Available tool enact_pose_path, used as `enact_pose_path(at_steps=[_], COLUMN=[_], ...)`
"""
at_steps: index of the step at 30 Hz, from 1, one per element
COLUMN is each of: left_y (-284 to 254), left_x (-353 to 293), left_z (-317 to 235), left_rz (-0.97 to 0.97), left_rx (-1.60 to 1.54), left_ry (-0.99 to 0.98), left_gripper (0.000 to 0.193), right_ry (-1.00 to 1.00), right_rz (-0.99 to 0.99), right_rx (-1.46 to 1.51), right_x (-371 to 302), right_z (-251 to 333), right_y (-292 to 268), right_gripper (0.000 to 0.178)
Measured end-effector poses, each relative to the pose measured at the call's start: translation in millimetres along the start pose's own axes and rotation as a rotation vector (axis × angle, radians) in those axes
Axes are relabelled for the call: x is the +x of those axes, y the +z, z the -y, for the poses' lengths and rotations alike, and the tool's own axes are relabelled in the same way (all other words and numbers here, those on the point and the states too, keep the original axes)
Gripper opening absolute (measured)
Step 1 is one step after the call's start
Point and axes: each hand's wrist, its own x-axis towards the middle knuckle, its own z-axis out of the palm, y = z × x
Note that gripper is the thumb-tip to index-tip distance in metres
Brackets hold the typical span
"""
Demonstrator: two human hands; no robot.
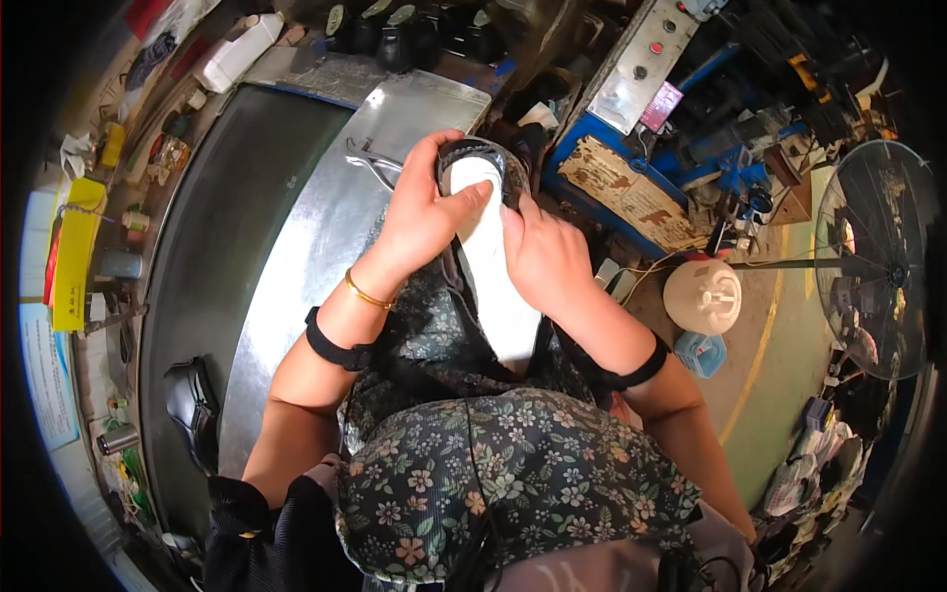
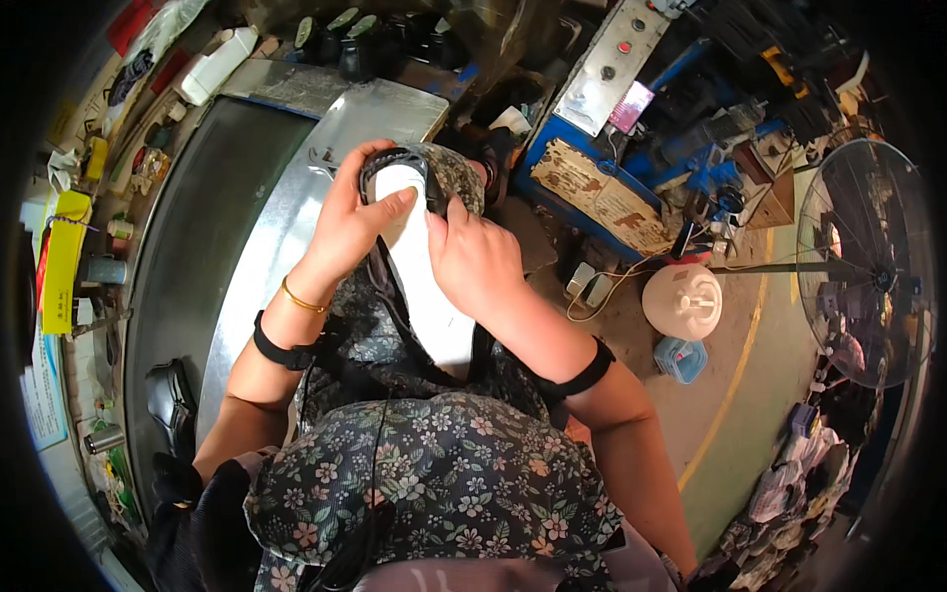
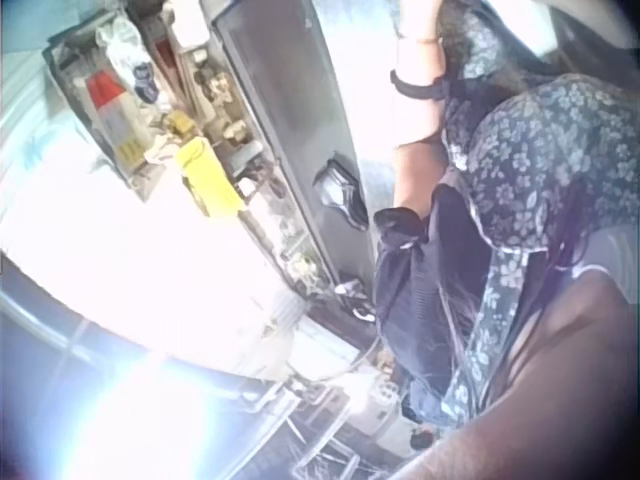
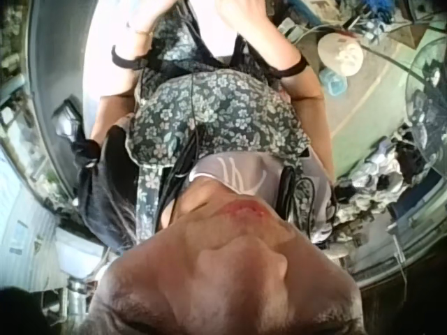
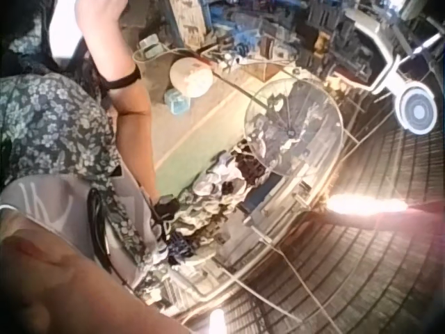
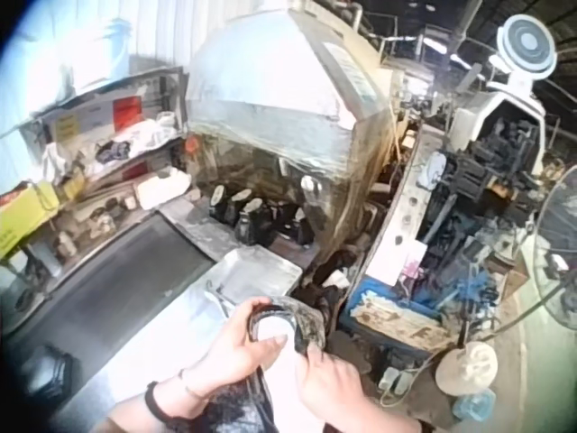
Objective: Manually inspect and process shoe uppers and soles at a workstation.
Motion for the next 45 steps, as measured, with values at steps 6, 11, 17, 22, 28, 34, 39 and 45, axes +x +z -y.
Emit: enact_pose_path(at_steps=[6, 11, 17, 22, 28, 34, 39, 45], left_y=[-11, -13, -3, -20, -12, 0, -13, 9], left_x=[1, -3, -41, -30, -93, -85, -14, -20], left_z=[7, -28, 44, -23, 15, 41, -6, -4], left_rz=[0.066, 0.142, -0.421, -0.195, -0.051, -0.262, 0.100, 0.067], left_rx=[0.065, -0.317, 0.213, 1.181, 0.328, -0.052, -0.542, 0.054], left_ry=[0.055, -0.076, -0.176, -0.034, 0.118, 0.007, -0.079, 0.040], left_gripper=[0.054, 0.054, 0.054, 0.028, 0.063, 0.054, 0.062, 0.040], right_ry=[0.234, 0.027, 0.019, 0.039, -0.192, -0.179, -0.147, -0.106], right_rz=[0.416, 0.192, 0.202, 0.089, 0.043, 0.087, 0.301, 0.234], right_rx=[0.928, 0.802, 0.964, 0.737, 0.807, 0.749, 0.632, 1.249], right_x=[-28, -42, -8, -16, -29, -48, -37, 36], right_z=[-53, -29, 6, 39, 14, 4, -18, -12], right_y=[12, 25, 22, 27, 46, 41, 15, -1], right_gripper=[0.065, 0.065, 0.067, 0.072, 0.073, 0.076, 0.073, 0.048])
